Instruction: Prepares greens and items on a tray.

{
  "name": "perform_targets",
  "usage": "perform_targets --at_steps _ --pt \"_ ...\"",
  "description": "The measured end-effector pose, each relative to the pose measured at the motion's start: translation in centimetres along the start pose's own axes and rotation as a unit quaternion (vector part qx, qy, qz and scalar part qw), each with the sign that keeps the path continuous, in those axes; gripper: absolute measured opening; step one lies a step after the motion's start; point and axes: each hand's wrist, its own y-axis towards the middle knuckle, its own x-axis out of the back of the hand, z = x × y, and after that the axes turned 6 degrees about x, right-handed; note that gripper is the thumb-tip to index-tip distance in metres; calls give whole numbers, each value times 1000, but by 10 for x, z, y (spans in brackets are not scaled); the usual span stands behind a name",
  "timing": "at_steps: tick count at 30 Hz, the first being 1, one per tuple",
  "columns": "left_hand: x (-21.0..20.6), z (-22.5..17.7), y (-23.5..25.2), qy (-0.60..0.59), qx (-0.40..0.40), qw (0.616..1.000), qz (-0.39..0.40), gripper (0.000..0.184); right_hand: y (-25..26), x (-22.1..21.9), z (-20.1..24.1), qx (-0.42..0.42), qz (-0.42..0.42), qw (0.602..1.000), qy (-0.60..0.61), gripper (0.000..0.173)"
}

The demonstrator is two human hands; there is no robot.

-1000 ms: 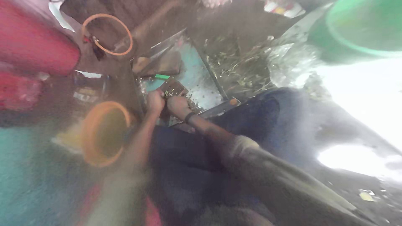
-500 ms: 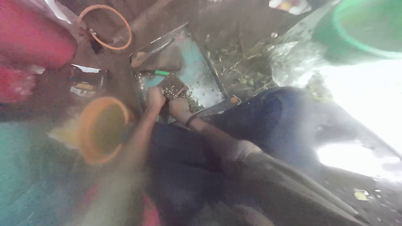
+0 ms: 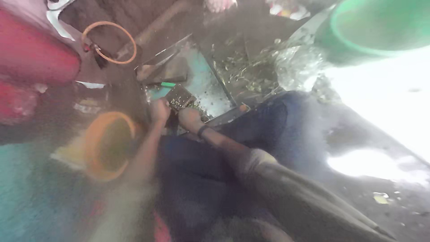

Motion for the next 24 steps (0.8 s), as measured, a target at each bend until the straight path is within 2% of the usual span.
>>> perform_targets --at_steps 4,8,12,15,17,20,24 --pt "3 -4 -2 12 -7 1000 -5 11 8 1 11 15 -33 999 33 15" --pt "5 -11 8 26 31 999 15 16 17 -7 15 23 -53 996 75 16" --pt "2 -10 19 34 45 998 22 24 22 -3 16 25 -44 998 30 19" --pt "2 -10 16 35 25 999 13 17 9 -11 11 25 -56 996 71 12" --pt "6 -13 14 44 22 999 13 15 7 -16 9 21 -60 997 45 10" --pt "7 -14 16 49 33 998 26 17 4 -21 2 10 -40 999 0 15" --pt "4 -13 17 38 32 999 21 20 -14 -20 -11 -2 26 999 -34 20"
